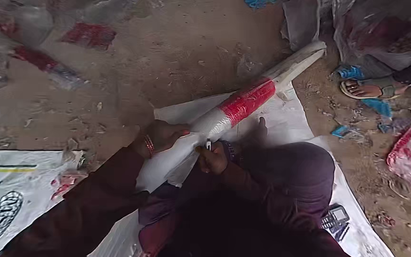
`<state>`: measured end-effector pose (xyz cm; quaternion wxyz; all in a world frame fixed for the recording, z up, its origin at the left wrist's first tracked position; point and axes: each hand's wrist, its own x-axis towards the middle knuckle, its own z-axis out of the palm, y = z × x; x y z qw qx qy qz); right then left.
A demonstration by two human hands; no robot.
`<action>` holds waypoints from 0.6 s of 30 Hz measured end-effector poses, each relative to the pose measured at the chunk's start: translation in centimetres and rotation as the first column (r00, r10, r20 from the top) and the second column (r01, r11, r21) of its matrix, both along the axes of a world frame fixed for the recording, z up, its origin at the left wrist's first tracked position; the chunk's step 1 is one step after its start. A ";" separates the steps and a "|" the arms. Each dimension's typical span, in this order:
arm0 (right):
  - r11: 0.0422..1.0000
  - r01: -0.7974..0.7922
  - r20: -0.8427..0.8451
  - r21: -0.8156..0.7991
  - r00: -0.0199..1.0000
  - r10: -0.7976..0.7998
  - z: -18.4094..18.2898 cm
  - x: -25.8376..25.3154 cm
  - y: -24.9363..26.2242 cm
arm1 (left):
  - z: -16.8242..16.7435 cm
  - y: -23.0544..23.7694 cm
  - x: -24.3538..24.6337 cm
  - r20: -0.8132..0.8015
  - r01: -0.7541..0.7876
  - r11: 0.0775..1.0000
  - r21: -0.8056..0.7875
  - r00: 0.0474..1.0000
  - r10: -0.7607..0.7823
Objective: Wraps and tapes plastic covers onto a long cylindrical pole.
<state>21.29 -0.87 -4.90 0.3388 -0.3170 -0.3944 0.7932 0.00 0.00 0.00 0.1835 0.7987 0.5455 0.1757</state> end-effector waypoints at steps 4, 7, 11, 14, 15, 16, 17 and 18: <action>0.993 0.033 0.029 0.111 0.999 -0.036 -0.8 0.4 -0.5 | 0.5 0.1 0.4 -0.021 0.062 0.997 -0.051 0.998 -0.063; 0.982 0.036 0.075 0.184 0.996 -0.050 -0.8 0.6 -0.5 | 1.5 0.2 0.4 -0.007 0.075 0.987 -0.142 0.997 -0.076; 0.957 -0.086 0.206 0.279 0.978 0.027 -0.2 1.2 0.2 | 1.1 0.3 0.1 -0.014 0.113 0.988 -0.102 0.993 -0.115; 0.848 -0.173 0.391 0.502 0.920 -0.044 -0.2 3.3 1.1 | 1.2 0.1 0.6 -0.071 0.124 0.988 -0.095 0.989 -0.131; 0.780 -0.220 0.468 0.585 0.877 -0.104 0.2 4.4 1.6 | 1.3 0.0 0.8 -0.087 0.122 0.988 -0.096 0.988 -0.130; 0.701 -0.271 0.533 0.660 0.826 -0.183 0.7 5.3 2.1 | 1.4 -0.1 1.1 -0.098 0.110 0.989 -0.094 0.988 -0.120; 0.612 -0.324 0.574 0.722 0.774 -0.268 1.2 6.0 2.7 | 1.5 -0.3 1.3 -0.112 0.094 0.990 -0.103 0.988 -0.106; 0.498 -0.369 0.578 0.785 0.726 -0.372 1.6 6.5 3.2 | 1.6 -0.4 1.4 -0.132 0.089 0.989 -0.119 0.986 -0.104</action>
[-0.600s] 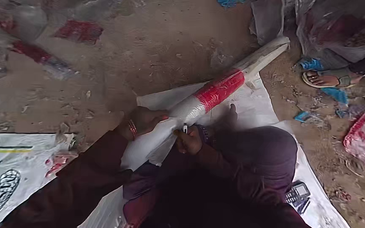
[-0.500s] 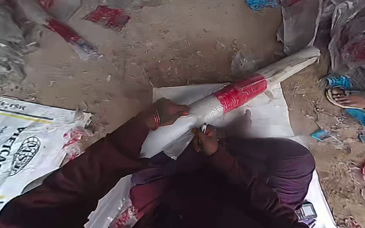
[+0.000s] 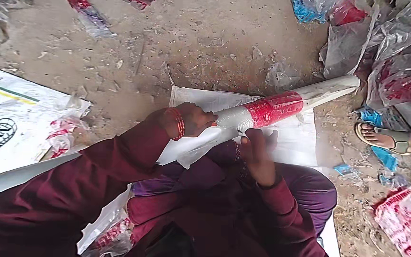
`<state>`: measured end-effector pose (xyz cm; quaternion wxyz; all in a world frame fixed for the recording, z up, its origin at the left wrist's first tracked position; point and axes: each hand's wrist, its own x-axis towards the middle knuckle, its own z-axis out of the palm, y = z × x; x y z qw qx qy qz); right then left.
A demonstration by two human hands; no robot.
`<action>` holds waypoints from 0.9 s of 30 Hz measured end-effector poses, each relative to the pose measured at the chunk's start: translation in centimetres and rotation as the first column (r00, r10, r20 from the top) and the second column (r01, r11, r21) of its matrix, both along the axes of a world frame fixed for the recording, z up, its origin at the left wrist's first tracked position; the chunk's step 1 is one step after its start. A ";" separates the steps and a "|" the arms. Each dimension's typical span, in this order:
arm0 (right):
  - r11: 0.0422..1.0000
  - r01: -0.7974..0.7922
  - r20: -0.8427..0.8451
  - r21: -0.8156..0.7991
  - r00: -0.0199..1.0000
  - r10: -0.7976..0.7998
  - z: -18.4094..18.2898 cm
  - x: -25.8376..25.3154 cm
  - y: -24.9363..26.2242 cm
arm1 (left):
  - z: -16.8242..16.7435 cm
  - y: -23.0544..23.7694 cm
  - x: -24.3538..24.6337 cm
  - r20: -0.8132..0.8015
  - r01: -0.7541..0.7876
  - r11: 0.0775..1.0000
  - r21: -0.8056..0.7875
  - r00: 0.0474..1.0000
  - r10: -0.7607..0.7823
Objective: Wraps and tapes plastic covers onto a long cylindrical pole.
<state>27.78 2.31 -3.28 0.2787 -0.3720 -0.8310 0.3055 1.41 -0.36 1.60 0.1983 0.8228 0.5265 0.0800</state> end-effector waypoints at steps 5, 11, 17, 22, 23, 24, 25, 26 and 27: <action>0.837 -0.097 0.162 0.538 0.987 0.010 0.6 -0.6 2.2 | 0.7 -0.1 0.6 -0.109 -0.009 1.000 -0.019 0.994 0.007; 0.675 -0.208 0.271 0.708 0.963 0.013 -0.4 -1.9 3.2 | 2.0 0.0 1.4 -0.190 -0.089 0.977 -0.195 0.980 0.052; 0.555 -0.228 0.280 0.800 0.960 -0.010 -0.9 -2.2 3.2 | 2.2 0.1 1.5 -0.178 -0.067 0.976 -0.209 0.984 0.030; 0.493 -0.255 0.275 0.832 0.961 0.032 -1.2 -1.9 4.1 | 1.9 -0.2 1.5 -0.149 -0.061 0.985 -0.164 0.988 0.036; 0.484 -0.253 0.267 0.838 0.963 0.042 -1.3 -1.9 4.3 | 1.8 -0.3 1.6 -0.149 -0.069 0.984 -0.163 0.988 0.045; 0.475 -0.253 0.259 0.843 0.964 0.053 -1.3 -1.9 4.5 | 1.6 -0.3 1.6 -0.145 -0.077 0.984 -0.161 0.988 0.053; 0.463 -0.260 0.258 0.848 0.964 0.068 -1.3 -1.8 4.8 | 1.6 -0.4 1.7 -0.146 -0.087 0.983 -0.159 0.987 0.063; 0.448 -0.276 0.269 0.851 0.960 0.081 -1.3 -1.7 5.1 | 1.5 -0.5 1.8 -0.143 -0.097 0.986 -0.137 0.987 0.078; 0.435 -0.297 0.287 0.850 0.954 0.091 -1.3 -1.6 5.4 | 1.2 -0.7 1.8 -0.121 -0.108 0.991 -0.079 0.988 0.098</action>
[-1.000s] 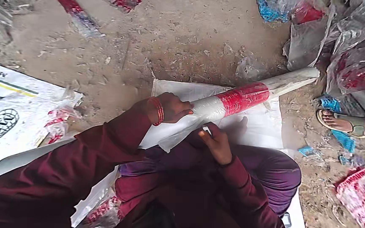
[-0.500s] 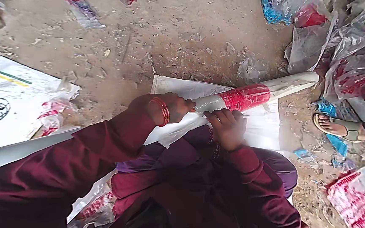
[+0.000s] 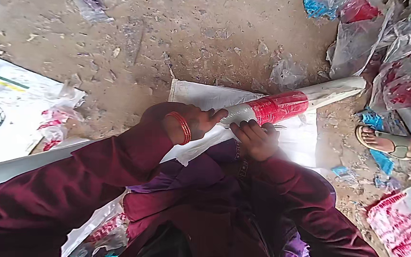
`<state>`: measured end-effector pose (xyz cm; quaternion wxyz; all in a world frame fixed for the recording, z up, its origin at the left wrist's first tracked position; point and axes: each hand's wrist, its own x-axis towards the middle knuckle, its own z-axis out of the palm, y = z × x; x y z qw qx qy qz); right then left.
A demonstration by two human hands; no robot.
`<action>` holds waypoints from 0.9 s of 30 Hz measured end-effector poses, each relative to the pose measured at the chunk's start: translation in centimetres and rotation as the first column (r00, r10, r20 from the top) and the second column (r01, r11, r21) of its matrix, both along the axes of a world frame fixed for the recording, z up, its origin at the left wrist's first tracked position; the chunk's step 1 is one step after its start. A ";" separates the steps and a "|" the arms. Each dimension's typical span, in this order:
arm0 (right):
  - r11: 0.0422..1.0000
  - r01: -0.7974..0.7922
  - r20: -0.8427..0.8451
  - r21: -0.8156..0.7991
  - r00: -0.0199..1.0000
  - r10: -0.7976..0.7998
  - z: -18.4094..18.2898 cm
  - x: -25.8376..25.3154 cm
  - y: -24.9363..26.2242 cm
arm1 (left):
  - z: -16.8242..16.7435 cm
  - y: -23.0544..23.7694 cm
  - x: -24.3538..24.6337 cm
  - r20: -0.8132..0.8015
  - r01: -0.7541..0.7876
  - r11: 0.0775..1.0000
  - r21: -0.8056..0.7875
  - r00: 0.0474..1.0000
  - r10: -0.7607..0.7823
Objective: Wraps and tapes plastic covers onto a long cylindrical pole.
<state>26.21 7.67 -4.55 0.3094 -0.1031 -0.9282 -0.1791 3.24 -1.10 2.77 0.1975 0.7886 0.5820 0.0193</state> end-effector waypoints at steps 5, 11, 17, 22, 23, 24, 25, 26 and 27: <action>1.000 -0.019 0.093 0.019 0.996 0.018 0.3 1.4 1.9 | -1.1 -0.4 0.3 0.109 -0.094 0.982 0.165 0.991 0.076; 1.000 0.020 0.187 0.019 0.982 -0.023 0.9 3.1 3.1 | -1.8 -0.7 1.2 0.174 -0.204 0.948 0.243 0.971 0.164; 0.970 0.115 -0.030 -0.212 0.992 -0.124 1.4 1.8 0.8 | -0.9 -0.8 2.2 0.055 -0.262 0.962 0.079 0.965 0.258; 0.988 -0.001 -0.016 -0.155 1.000 -0.001 1.2 -0.2 -0.6 | -1.5 -1.1 2.2 0.072 -0.257 0.953 0.158 0.966 0.249; 0.992 0.003 -0.001 -0.126 1.000 -0.003 1.2 -0.3 -0.7 | -1.6 -1.1 2.3 0.072 -0.263 0.949 0.174 0.964 0.254; 0.995 0.010 0.012 -0.098 1.000 -0.009 1.2 -0.4 -0.8 | -1.6 -1.1 2.4 0.075 -0.268 0.945 0.190 0.963 0.258; 0.998 0.008 0.019 -0.067 1.000 -0.006 1.3 -0.4 -0.7 | -1.7 -1.1 2.4 0.074 -0.269 0.943 0.195 0.963 0.260; 0.999 -0.002 0.023 -0.041 1.000 0.003 1.3 -0.4 -0.6 | -1.6 -1.2 2.5 0.070 -0.273 0.943 0.188 0.962 0.265; 1.000 -0.014 0.028 -0.024 1.000 0.014 1.3 -0.4 -0.6 | -1.5 -1.2 2.5 0.068 -0.277 0.945 0.173 0.961 0.269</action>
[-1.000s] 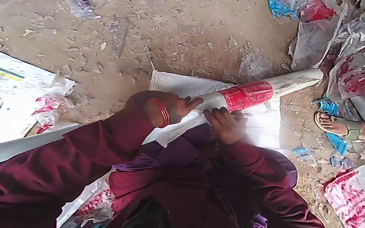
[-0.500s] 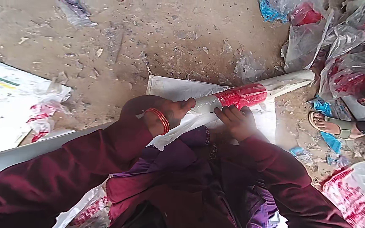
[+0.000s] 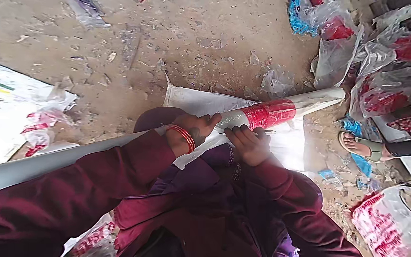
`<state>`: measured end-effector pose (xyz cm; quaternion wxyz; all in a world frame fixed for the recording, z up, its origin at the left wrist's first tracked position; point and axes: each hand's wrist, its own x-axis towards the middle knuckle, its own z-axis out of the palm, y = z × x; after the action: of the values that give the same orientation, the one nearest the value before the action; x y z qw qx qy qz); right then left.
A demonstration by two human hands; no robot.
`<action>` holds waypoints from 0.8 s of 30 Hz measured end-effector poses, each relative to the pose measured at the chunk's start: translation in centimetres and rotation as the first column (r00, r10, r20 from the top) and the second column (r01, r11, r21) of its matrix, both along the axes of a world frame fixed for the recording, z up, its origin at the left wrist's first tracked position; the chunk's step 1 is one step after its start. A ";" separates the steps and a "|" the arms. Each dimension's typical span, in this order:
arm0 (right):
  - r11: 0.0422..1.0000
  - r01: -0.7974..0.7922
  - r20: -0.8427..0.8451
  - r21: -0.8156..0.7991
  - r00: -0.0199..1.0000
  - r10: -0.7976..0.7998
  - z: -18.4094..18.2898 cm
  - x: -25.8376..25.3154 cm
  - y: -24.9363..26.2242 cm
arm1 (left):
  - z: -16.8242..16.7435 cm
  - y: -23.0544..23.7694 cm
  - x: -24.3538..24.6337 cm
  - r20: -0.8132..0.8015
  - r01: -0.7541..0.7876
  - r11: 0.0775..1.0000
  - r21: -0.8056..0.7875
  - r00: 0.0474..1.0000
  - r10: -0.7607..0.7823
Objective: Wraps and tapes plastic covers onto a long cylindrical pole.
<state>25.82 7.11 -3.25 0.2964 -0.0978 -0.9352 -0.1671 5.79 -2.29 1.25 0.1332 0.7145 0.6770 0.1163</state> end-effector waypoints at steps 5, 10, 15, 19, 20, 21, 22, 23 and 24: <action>0.995 -0.056 0.097 0.085 0.994 0.048 0.2 1.6 1.8 | 0.2 0.0 0.0 -0.011 0.015 0.999 -0.039 1.000 -0.016; 0.993 0.073 0.138 -0.098 0.989 -0.059 0.7 3.7 3.6 | 0.5 0.3 -0.3 -0.028 0.075 0.997 -0.006 0.997 -0.075; 0.573 0.070 -0.122 -0.816 0.950 -0.288 0.1 3.5 0.3 | -0.6 1.1 -1.5 -0.041 0.257 0.962 0.089 0.966 -0.254; 0.700 -0.086 -0.192 -0.709 0.979 -0.074 -1.7 1.7 -2.1 | -0.2 1.6 -1.9 -0.079 0.270 0.962 -0.040 0.959 -0.272; 0.775 -0.081 -0.147 -0.627 0.989 -0.015 -1.6 1.3 -2.3 | 0.0 1.6 -1.9 -0.092 0.258 0.964 -0.068 0.960 -0.263; 0.836 -0.061 -0.072 -0.545 0.997 0.025 -1.3 1.0 -2.5 | 0.0 1.6 -1.9 -0.095 0.256 0.965 -0.063 0.961 -0.261; 0.881 -0.046 -0.003 -0.471 0.999 0.051 -1.1 0.8 -2.6 | -0.1 1.5 -1.8 -0.104 0.259 0.965 -0.042 0.959 -0.262; 0.912 -0.045 0.039 -0.408 0.997 0.066 -1.1 0.6 -2.5 | -0.2 1.3 -1.7 -0.126 0.259 0.966 -0.028 0.957 -0.260; 0.934 -0.048 0.060 -0.353 0.995 0.074 -1.3 0.5 -2.4 | -0.3 1.2 -1.6 -0.147 0.255 0.967 -0.019 0.956 -0.255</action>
<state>26.37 4.71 -4.53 0.2452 -0.1139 -0.9627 0.0086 4.22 -1.06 0.97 0.0962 0.8023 0.5874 0.0446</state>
